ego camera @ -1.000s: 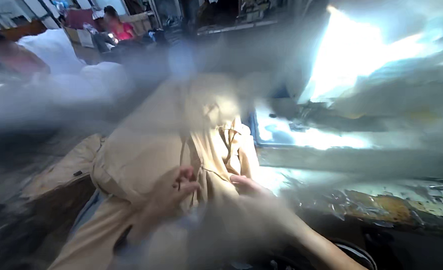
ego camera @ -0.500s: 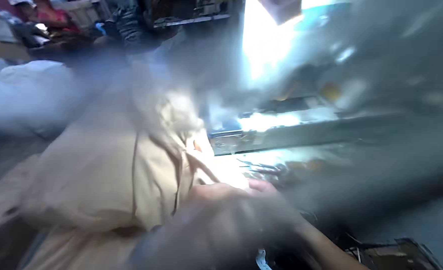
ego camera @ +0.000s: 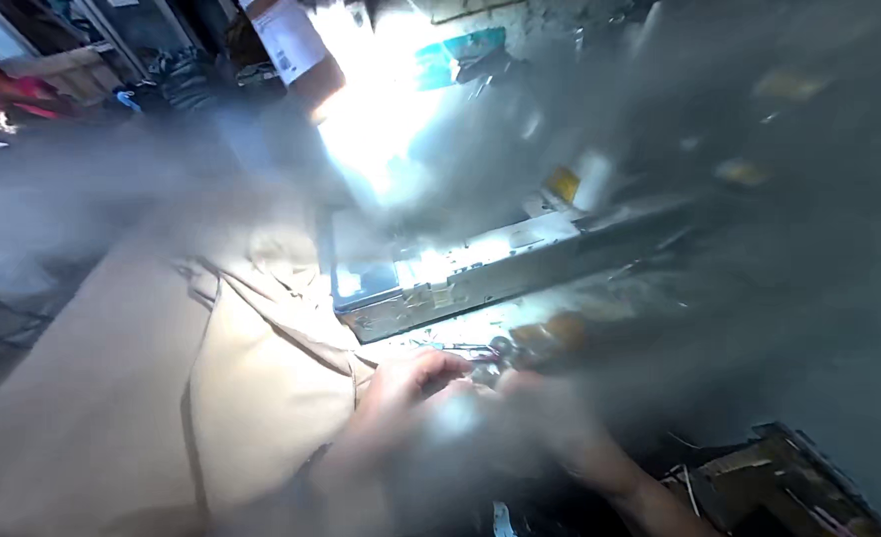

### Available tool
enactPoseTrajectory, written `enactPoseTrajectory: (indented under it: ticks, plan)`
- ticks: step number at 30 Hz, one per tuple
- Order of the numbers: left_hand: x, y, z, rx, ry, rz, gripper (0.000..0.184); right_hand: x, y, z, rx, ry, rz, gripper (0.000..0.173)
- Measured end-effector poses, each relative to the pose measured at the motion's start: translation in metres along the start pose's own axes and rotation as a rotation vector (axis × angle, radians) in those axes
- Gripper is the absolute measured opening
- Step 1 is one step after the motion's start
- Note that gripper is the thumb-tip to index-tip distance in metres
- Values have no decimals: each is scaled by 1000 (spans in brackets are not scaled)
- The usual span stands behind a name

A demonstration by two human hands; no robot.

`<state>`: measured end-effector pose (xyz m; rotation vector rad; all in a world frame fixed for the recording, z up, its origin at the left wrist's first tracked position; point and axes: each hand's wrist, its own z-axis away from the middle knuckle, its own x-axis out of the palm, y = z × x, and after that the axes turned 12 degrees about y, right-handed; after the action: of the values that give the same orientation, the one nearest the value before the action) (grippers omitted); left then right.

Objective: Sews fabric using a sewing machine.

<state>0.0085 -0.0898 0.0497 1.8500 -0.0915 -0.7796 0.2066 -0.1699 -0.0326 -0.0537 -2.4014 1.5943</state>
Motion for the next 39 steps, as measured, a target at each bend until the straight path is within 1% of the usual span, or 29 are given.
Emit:
enactPoseTrajectory:
  ticks: [1, 3, 5, 6, 8, 10, 12, 14, 15, 17, 18, 22, 24, 26, 28, 29, 30, 32, 33, 34, 36, 37, 39]
  plan:
    - [0, -2, 0, 36, 24, 12, 21, 0, 0, -1, 4, -12, 34, 10]
    - [-1, -7, 6, 108, 87, 26, 22, 2, 1, -3, 90, -40, 74, 17]
    - [-2, -12, 10, 127, 117, 49, 25, 12, 3, -8, 165, -57, 65, 23]
    - [0, -15, 11, 131, 131, 50, 27, 20, 3, -12, 164, -51, 51, 22]
    - [1, -20, 13, 176, 171, -12, 34, 34, 6, -17, 133, -26, 55, 17]
    - [-5, -28, 17, 206, 219, -219, 41, 43, 10, -18, 74, 18, 105, 13]
    - [-16, -34, 21, 148, 226, -353, 43, 44, 13, -19, 19, 33, 131, 9]
    - [-24, -40, 24, 99, 215, -302, 39, 42, 15, -19, -5, 35, 164, 9]
    - [-25, -44, 24, 99, 226, -245, 34, 42, 15, -18, -16, 36, 180, 10]
    - [-24, -44, 24, 108, 250, -160, 23, 43, 17, -17, -54, 42, 187, 19]
    - [-24, -42, 24, 110, 248, -138, 21, 45, 17, -16, -85, 53, 195, 22]
    - [-16, -38, 19, 159, 215, -108, 20, 49, 15, -18, -242, 112, 269, 12]
    - [-12, -38, 16, 216, 211, -105, 21, 47, 11, -19, -257, 146, 312, 18]
    - [-9, -38, 16, 259, 220, -111, 23, 41, 4, -18, -158, 233, 233, 24]
    - [-9, -37, 17, 236, 230, -93, 21, 28, -2, -23, -14, 353, 71, 34]
    - [-11, -36, 17, 209, 234, -65, 20, 17, -3, -27, 19, 383, 19, 37]
    - [-14, -33, 15, 184, 236, -37, 19, 8, -2, -29, 30, 356, 9, 36]
    - [-16, -26, 11, 168, 241, 4, 18, -4, 1, -24, 41, 151, 63, 25]
    - [-16, -23, 8, 167, 250, 10, 17, -4, 2, -19, 57, 56, 95, 30]
    - [-15, -22, 3, 170, 270, 10, 17, -2, 3, -14, 76, 13, 111, 33]
    - [-12, -25, -4, 183, 356, 4, 14, 6, 5, -4, 132, 25, 88, 10]
    - [-9, -30, -4, 196, 410, 10, 15, 10, 6, 0, 166, 49, 53, 4]
    - [-2, -34, 11, 187, 471, 75, 22, 16, 8, 5, 230, 99, -62, 7]
